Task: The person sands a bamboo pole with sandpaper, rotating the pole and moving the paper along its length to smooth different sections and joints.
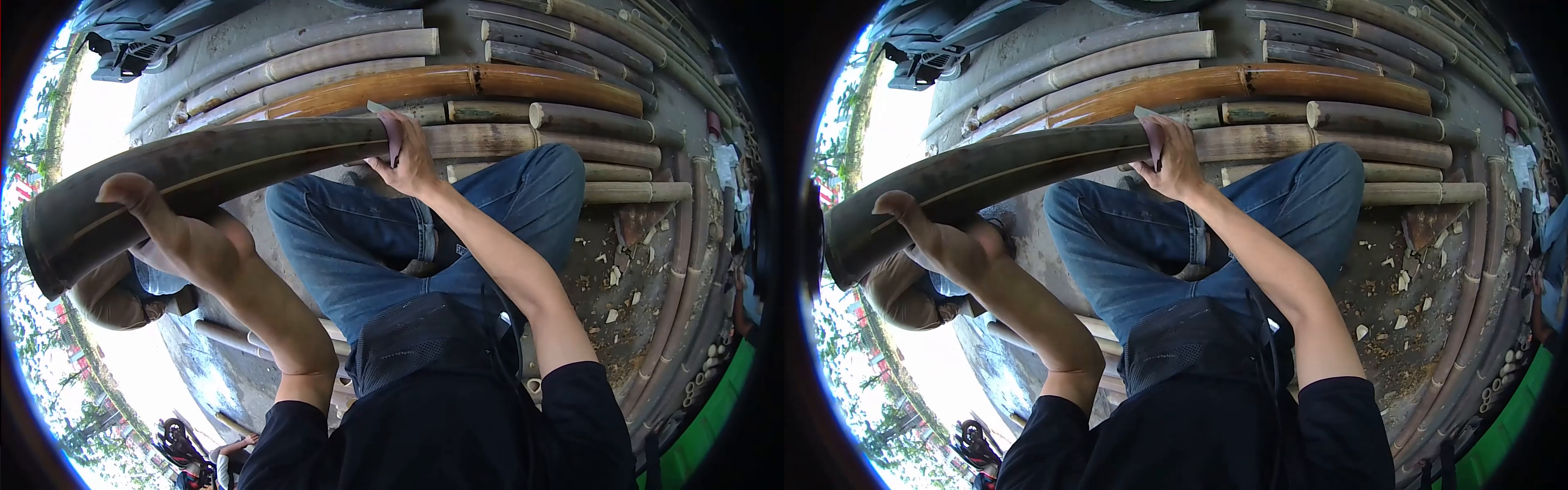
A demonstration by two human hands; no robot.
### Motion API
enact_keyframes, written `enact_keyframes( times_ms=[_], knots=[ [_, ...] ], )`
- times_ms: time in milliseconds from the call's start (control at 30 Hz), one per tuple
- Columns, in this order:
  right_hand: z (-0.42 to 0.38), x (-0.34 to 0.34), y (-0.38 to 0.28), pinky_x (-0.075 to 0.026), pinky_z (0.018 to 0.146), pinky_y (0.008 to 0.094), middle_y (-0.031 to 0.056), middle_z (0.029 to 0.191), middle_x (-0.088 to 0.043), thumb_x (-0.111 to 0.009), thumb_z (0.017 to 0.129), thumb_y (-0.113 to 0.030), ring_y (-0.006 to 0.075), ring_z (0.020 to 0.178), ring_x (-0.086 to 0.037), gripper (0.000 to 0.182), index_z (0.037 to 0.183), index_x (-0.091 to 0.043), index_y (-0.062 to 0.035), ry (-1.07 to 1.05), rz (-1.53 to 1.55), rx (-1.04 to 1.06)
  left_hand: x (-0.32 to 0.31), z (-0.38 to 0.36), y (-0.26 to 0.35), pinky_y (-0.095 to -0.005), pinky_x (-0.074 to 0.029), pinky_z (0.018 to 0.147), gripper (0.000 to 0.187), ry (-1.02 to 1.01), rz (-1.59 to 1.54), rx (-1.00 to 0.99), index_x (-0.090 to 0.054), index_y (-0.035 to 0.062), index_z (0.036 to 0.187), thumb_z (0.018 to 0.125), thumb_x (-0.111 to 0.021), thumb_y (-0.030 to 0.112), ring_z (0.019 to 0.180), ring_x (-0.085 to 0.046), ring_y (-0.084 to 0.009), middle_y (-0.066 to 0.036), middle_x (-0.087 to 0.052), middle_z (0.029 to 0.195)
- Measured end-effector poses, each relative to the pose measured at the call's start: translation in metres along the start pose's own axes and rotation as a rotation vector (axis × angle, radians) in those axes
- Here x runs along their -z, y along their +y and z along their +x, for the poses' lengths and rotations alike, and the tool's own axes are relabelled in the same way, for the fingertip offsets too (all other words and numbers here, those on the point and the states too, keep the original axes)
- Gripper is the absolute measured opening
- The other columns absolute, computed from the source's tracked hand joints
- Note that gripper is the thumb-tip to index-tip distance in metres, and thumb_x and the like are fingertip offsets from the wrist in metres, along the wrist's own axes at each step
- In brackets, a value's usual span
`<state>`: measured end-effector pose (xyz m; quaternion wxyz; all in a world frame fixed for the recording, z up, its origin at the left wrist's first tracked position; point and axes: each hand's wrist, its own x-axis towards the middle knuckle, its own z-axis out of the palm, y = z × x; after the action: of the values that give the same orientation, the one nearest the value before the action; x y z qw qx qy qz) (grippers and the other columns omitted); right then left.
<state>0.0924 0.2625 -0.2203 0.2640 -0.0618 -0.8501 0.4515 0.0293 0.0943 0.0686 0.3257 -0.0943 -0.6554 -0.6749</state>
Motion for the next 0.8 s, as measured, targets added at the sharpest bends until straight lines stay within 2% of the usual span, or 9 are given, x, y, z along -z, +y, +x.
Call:
enact_keyframes(
  times_ms=[67, 100, 200, 300, 367, 467, 567, 733, 800],
  knots=[
    [0.005, 0.007, 0.007, -0.036, 0.117, 0.0532, 0.0166, 0.143, -0.054, -0.084, 0.081, -0.032, 0.0377, 0.134, -0.05, 0.076, 0.145, -0.05, -0.0087, 0.034, 0.023, 0.04, 0.004, 0.002, 0.008, -0.0472, -0.051, 0.108, 0.097, -0.273, -0.298, 0.172, -0.036, 0.0012, 0.152, 0.086, -0.081, 0.054, 0.12, -0.063, -0.0314, -0.02, -0.06, 0.131],
    [0.01, 0.016, 0.009, -0.037, 0.117, 0.0519, 0.0163, 0.141, -0.056, -0.083, 0.083, -0.031, 0.0375, 0.134, -0.051, 0.074, 0.145, -0.05, -0.0088, -0.065, 0.074, 0.044, 0.016, 0.015, -0.01, -0.0566, -0.044, 0.113, 0.106, -0.569, -0.439, 0.101, -0.028, 0.0041, 0.157, 0.083, -0.08, 0.059, 0.123, -0.06, -0.0403, -0.023, -0.06, 0.13],
    [0.02, 0.029, 0.012, -0.038, 0.117, 0.0503, 0.0153, 0.138, -0.059, -0.082, 0.082, -0.026, 0.0368, 0.132, -0.054, 0.07, 0.143, -0.052, -0.0111, -0.232, 0.152, 0.029, 0.002, 0.024, -0.037, -0.0562, -0.044, 0.112, 0.122, -0.79, -0.475, -0.114, -0.025, -0.0007, 0.156, 0.07, -0.089, 0.057, 0.119, -0.061, -0.0418, -0.024, -0.061, 0.124],
    [0.041, 0.034, -0.005, -0.026, 0.124, 0.0577, 0.021, 0.145, -0.052, -0.082, 0.072, -0.022, 0.0385, 0.139, -0.047, 0.095, 0.154, -0.037, -0.0059, -0.444, 0.076, -0.152, -0.003, 0.025, -0.045, -0.0565, -0.044, 0.11, 0.095, -0.7, -0.602, 0.005, -0.03, 0.0013, 0.153, 0.079, -0.078, 0.035, 0.115, -0.062, -0.041, -0.025, -0.061, 0.124],
    [0.031, 0.022, -0.043, -0.023, 0.125, 0.0574, 0.0211, 0.151, -0.045, -0.081, 0.071, -0.021, 0.038, 0.144, -0.041, 0.101, 0.157, -0.031, -0.0041, -0.279, 0.125, -0.05, -0.011, 0.017, -0.039, -0.0556, -0.045, 0.106, 0.071, -0.569, -0.718, 0.16, -0.038, 0.0035, 0.148, 0.084, -0.066, 0.015, 0.11, -0.064, -0.0393, -0.024, -0.062, 0.122],
    [0.018, 0.005, -0.034, -0.018, 0.128, 0.0562, 0.0222, 0.163, -0.027, -0.082, 0.071, -0.025, 0.0379, 0.154, -0.025, 0.115, 0.162, -0.017, -0.0006, -0.148, 0.175, 0.054, -0.006, 0.016, -0.033, -0.0571, -0.045, 0.106, 0.057, -0.416, -0.523, 0.182, -0.049, 0.0088, 0.141, 0.088, -0.063, 0.024, 0.114, -0.062, -0.04, -0.021, -0.062, 0.121],
    [0.01, -0.018, 0.025, -0.016, 0.128, 0.0566, 0.0308, 0.163, -0.021, -0.078, 0.076, -0.042, 0.0404, 0.157, -0.015, 0.116, 0.16, -0.014, 0.0055, -0.185, 0.187, -0.203, 0.002, 0.015, -0.031, -0.0564, -0.046, 0.105, 0.052, -0.362, -0.466, 0.192, -0.053, 0.0086, 0.136, 0.088, -0.064, 0.024, 0.112, -0.063, -0.0394, -0.021, -0.063, 0.119],
    [-0.012, -0.015, -0.03, -0.013, 0.128, 0.0599, 0.0334, 0.167, -0.003, -0.079, 0.079, -0.043, 0.0511, 0.156, 0.0, 0.122, 0.162, -0.005, 0.0051, -0.1, 0.075, -0.06, 0.007, 0.013, -0.024, -0.0553, -0.047, 0.104, 0.049, -0.265, -0.388, 0.257, -0.055, 0.0081, 0.133, 0.087, -0.065, 0.024, 0.111, -0.064, -0.0384, -0.02, -0.065, 0.117],
    [-0.005, -0.008, -0.011, -0.011, 0.126, 0.0639, 0.0333, 0.168, -0.001, -0.08, 0.078, -0.047, 0.051, 0.156, 0.0, 0.126, 0.163, -0.002, 0.0022, -0.278, -0.108, -0.158, 0.008, 0.008, -0.021, -0.0544, -0.048, 0.104, 0.049, -0.242, -0.39, 0.249, -0.055, 0.0072, 0.132, 0.087, -0.066, 0.023, 0.11, -0.065, -0.0375, -0.02, -0.066, 0.115]
  ],
)
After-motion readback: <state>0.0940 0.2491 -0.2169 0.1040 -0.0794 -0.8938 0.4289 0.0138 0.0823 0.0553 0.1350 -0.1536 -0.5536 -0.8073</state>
